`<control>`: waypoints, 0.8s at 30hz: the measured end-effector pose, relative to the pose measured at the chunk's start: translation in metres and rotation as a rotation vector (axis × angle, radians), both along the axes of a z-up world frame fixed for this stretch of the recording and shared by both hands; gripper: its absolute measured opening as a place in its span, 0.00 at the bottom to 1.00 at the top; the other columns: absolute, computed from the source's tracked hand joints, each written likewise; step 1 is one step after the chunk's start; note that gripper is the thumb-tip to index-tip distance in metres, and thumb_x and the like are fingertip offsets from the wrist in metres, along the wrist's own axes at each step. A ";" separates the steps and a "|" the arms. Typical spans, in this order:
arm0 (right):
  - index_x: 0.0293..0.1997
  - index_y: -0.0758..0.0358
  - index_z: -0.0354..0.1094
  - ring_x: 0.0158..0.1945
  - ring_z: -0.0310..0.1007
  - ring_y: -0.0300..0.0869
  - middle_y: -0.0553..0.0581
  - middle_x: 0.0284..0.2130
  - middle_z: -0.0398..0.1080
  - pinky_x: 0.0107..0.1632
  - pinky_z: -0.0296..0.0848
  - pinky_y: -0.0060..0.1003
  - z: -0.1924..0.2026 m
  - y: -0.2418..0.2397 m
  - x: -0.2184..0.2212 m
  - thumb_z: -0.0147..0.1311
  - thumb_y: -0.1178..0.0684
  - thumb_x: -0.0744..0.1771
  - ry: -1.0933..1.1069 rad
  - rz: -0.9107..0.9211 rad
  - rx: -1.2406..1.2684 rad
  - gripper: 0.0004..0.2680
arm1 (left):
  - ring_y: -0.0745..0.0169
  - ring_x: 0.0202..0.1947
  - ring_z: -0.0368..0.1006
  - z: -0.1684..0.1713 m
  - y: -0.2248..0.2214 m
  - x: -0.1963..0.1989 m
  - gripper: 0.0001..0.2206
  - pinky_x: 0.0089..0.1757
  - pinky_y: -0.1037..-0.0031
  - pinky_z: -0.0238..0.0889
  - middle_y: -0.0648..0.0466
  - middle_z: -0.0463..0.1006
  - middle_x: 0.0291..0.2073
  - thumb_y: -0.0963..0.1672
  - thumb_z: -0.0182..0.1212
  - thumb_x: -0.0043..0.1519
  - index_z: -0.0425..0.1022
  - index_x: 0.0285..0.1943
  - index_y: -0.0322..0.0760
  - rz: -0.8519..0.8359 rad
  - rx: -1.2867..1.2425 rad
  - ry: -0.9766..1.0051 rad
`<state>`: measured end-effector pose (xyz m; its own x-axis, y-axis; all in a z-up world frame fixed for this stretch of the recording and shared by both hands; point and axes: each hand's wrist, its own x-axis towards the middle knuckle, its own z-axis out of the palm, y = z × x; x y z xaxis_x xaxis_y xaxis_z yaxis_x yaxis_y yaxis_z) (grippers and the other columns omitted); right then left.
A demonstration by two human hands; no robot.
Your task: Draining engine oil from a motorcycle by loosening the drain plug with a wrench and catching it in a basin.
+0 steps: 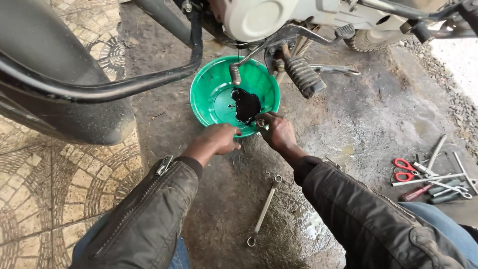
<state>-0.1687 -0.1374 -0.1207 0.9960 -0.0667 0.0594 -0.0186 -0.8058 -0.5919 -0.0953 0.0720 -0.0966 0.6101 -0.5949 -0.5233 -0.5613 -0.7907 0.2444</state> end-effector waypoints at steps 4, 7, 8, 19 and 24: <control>0.49 0.44 0.75 0.44 0.81 0.49 0.52 0.37 0.75 0.47 0.79 0.48 -0.018 -0.002 0.008 0.66 0.51 0.62 -0.018 0.011 -0.020 0.12 | 0.42 0.64 0.71 0.010 0.000 -0.001 0.23 0.61 0.52 0.64 0.45 0.76 0.61 0.54 0.60 0.63 0.73 0.68 0.54 0.012 0.013 0.036; 0.48 0.44 0.76 0.44 0.81 0.49 0.52 0.38 0.76 0.48 0.79 0.50 -0.021 -0.001 0.010 0.66 0.50 0.62 -0.039 -0.011 -0.010 0.12 | 0.41 0.64 0.70 0.011 0.003 -0.001 0.22 0.62 0.52 0.64 0.44 0.77 0.60 0.53 0.60 0.63 0.73 0.67 0.54 0.024 0.000 0.031; 0.48 0.46 0.76 0.43 0.81 0.50 0.54 0.38 0.76 0.48 0.79 0.51 -0.019 0.001 0.010 0.67 0.51 0.61 -0.036 -0.003 0.002 0.12 | 0.41 0.64 0.70 0.008 0.004 0.000 0.23 0.61 0.52 0.64 0.44 0.76 0.60 0.53 0.60 0.62 0.73 0.67 0.53 0.027 -0.008 0.032; 0.52 0.66 0.73 0.42 0.79 0.41 0.53 0.39 0.69 0.47 0.84 0.36 -0.043 0.050 0.008 0.68 0.63 0.60 0.183 -0.017 0.979 0.16 | 0.41 0.56 0.77 0.004 0.026 0.013 0.17 0.57 0.52 0.69 0.47 0.84 0.48 0.50 0.66 0.58 0.80 0.57 0.51 0.116 -0.061 -0.099; 0.55 0.68 0.68 0.43 0.81 0.39 0.54 0.41 0.76 0.48 0.83 0.32 -0.035 0.068 -0.007 0.65 0.61 0.63 0.416 0.040 1.175 0.16 | 0.53 0.48 0.81 0.003 0.051 -0.002 0.16 0.52 0.56 0.72 0.59 0.86 0.33 0.50 0.70 0.55 0.76 0.50 0.51 0.148 -0.281 -0.042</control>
